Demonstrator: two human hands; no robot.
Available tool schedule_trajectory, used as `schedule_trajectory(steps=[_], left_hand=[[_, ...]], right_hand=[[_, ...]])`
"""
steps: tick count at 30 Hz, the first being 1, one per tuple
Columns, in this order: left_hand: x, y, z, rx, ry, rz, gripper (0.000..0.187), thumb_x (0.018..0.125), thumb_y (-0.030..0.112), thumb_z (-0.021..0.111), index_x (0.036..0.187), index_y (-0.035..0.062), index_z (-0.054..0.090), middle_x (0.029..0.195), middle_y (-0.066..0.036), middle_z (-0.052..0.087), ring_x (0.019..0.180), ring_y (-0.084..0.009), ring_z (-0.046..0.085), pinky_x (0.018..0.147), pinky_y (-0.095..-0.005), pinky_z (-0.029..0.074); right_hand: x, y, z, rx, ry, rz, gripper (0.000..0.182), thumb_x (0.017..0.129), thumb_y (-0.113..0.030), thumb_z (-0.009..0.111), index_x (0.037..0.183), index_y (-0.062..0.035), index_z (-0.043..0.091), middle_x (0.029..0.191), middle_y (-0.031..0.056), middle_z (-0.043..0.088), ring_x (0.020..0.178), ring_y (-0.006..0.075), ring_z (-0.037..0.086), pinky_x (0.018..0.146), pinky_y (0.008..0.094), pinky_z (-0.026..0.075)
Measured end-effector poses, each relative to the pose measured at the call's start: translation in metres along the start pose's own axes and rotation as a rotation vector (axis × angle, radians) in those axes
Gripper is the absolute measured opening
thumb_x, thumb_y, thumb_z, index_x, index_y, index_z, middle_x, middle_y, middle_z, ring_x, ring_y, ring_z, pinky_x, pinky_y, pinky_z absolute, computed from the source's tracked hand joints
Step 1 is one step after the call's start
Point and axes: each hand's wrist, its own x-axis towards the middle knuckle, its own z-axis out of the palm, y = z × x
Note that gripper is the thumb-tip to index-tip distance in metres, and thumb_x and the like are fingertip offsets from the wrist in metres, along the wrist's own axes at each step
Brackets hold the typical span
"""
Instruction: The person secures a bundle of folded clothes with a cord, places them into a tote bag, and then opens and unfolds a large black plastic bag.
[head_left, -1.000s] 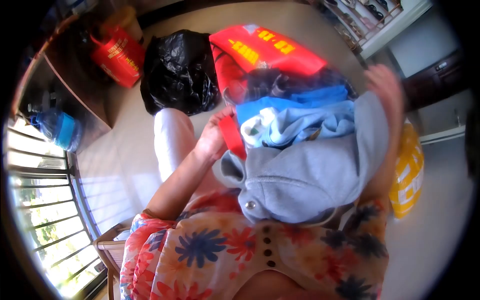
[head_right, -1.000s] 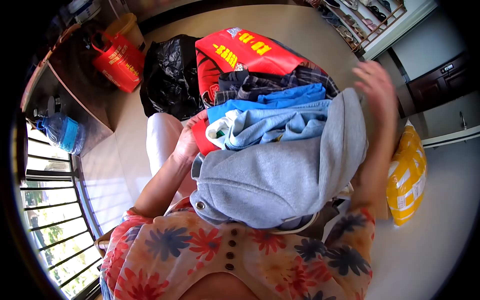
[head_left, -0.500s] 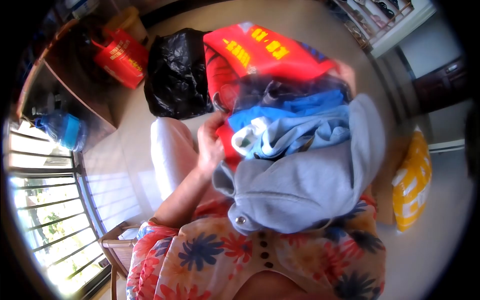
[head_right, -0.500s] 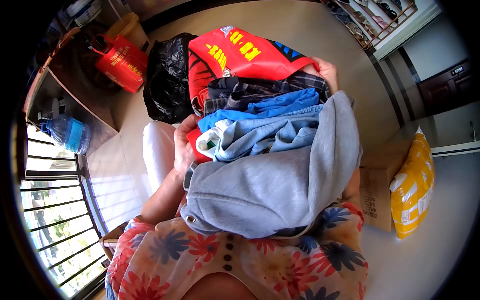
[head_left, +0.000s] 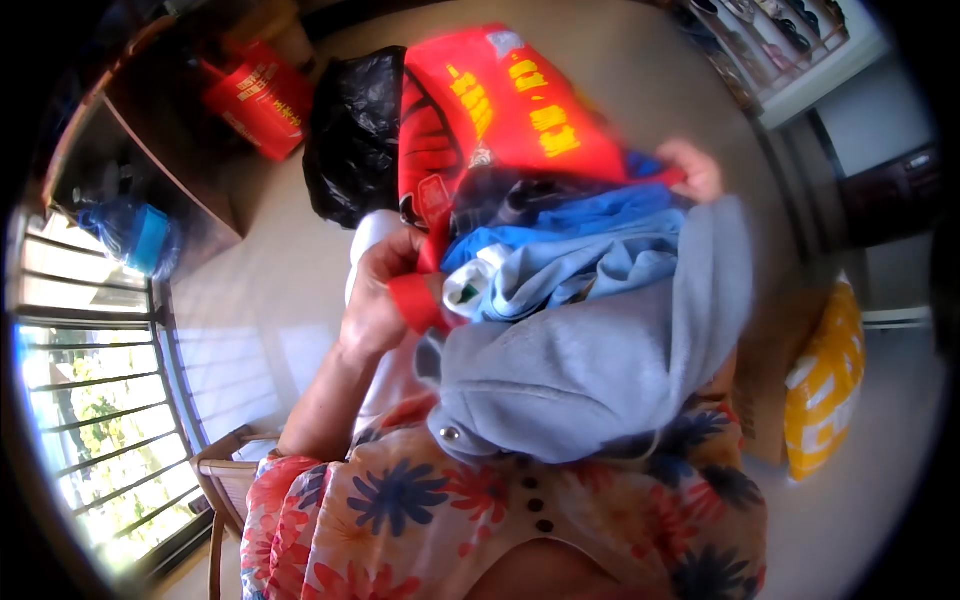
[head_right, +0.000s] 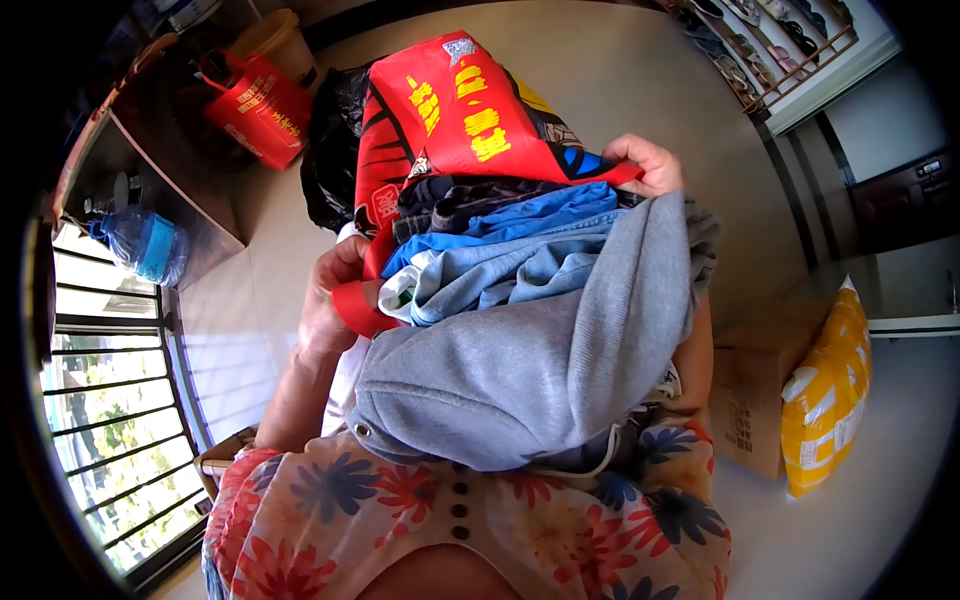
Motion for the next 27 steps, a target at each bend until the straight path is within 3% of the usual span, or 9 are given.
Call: schedule_trajectory(steps=[3,4,7,8,12,15,18,23,27], left_hand=[[-0.009,0.010,-0.008,0.282,-0.001,0.036,0.013,0.069,0.000,0.061,0.075,0.0034,0.050,0.070,0.000,0.053,0.064,-0.0060,0.048,0.059,-0.0202,0.041],[-0.010,0.002,-0.015,0.474,0.079,0.162,0.013,0.069,-0.003,0.060,0.074,0.0022,0.049,0.070,0.000,0.052,0.065,-0.0053,0.047,0.059,-0.0200,0.040],[-0.014,0.008,-0.018,0.497,0.332,0.345,0.012,0.070,-0.006,0.059,0.072,0.0009,0.049,0.068,0.001,0.052,0.064,-0.0054,0.047,0.058,-0.0202,0.039],[-0.012,0.011,-0.022,0.711,0.395,0.435,0.013,0.071,-0.007,0.060,0.070,0.0005,0.049,0.066,-0.001,0.052,0.062,-0.0070,0.048,0.057,-0.0207,0.039],[-0.003,0.020,-0.024,0.866,0.462,0.671,0.015,0.070,-0.005,0.063,0.067,0.0011,0.050,0.064,-0.004,0.051,0.058,-0.0114,0.050,0.054,-0.0218,0.039],[0.009,0.023,-0.023,0.896,0.526,0.538,0.016,0.066,0.001,0.066,0.065,0.0044,0.050,0.057,-0.006,0.050,0.050,-0.0177,0.052,0.049,-0.0265,0.042],[0.027,0.022,-0.030,0.948,0.566,0.453,0.017,0.064,0.002,0.066,0.067,0.0047,0.050,0.056,-0.008,0.051,0.049,-0.0199,0.052,0.049,-0.0263,0.042],[0.021,0.022,-0.032,0.907,0.522,0.456,0.018,0.063,-0.001,0.065,0.070,0.0034,0.049,0.058,-0.006,0.053,0.050,-0.0163,0.052,0.051,-0.0266,0.043],[0.001,0.019,-0.021,0.426,0.307,0.481,0.019,0.063,-0.002,0.065,0.069,0.0033,0.048,0.064,-0.006,0.054,0.056,-0.0146,0.052,0.054,-0.0259,0.042]], right_hand=[[0.002,0.001,0.016,0.123,0.041,0.015,0.022,0.077,-0.019,0.066,0.087,-0.0017,0.056,0.079,-0.0004,0.055,0.076,0.0061,0.051,0.068,0.0200,0.040],[0.004,-0.001,0.025,0.136,0.086,-0.029,0.022,0.077,-0.019,0.065,0.087,-0.0014,0.057,0.080,-0.0002,0.056,0.076,0.0062,0.051,0.069,0.0203,0.041],[0.023,0.010,0.036,0.140,0.143,-0.117,0.022,0.078,-0.017,0.064,0.090,0.0000,0.058,0.082,0.0010,0.057,0.078,0.0070,0.053,0.071,0.0210,0.042],[0.028,0.014,0.038,0.115,0.148,-0.123,0.023,0.078,-0.017,0.064,0.092,0.0004,0.058,0.083,0.0014,0.058,0.079,0.0074,0.054,0.072,0.0212,0.042],[0.047,0.015,0.035,-0.101,0.181,-0.164,0.025,0.079,-0.014,0.062,0.098,0.0016,0.057,0.086,0.0031,0.059,0.081,0.0086,0.055,0.075,0.0210,0.042],[0.057,0.009,0.043,-0.066,0.279,-0.150,0.023,0.076,-0.009,0.065,0.096,0.0004,0.056,0.077,0.0007,0.057,0.072,0.0066,0.054,0.066,0.0181,0.041],[0.060,0.014,0.038,-0.288,0.193,-0.004,0.022,0.072,-0.006,0.067,0.091,-0.0016,0.057,0.060,-0.0029,0.045,0.055,0.0026,0.043,0.052,0.0168,0.032],[0.060,-0.009,0.048,-0.466,0.294,-0.182,0.010,0.075,-0.005,0.064,0.080,0.0001,0.058,0.063,-0.0007,0.048,0.059,0.0036,0.045,0.056,0.0175,0.035],[0.048,-0.035,0.046,-0.178,0.383,-0.028,0.003,0.075,0.001,0.057,0.076,0.0033,0.056,0.070,0.0000,0.051,0.067,0.0055,0.046,0.061,0.0178,0.036]])
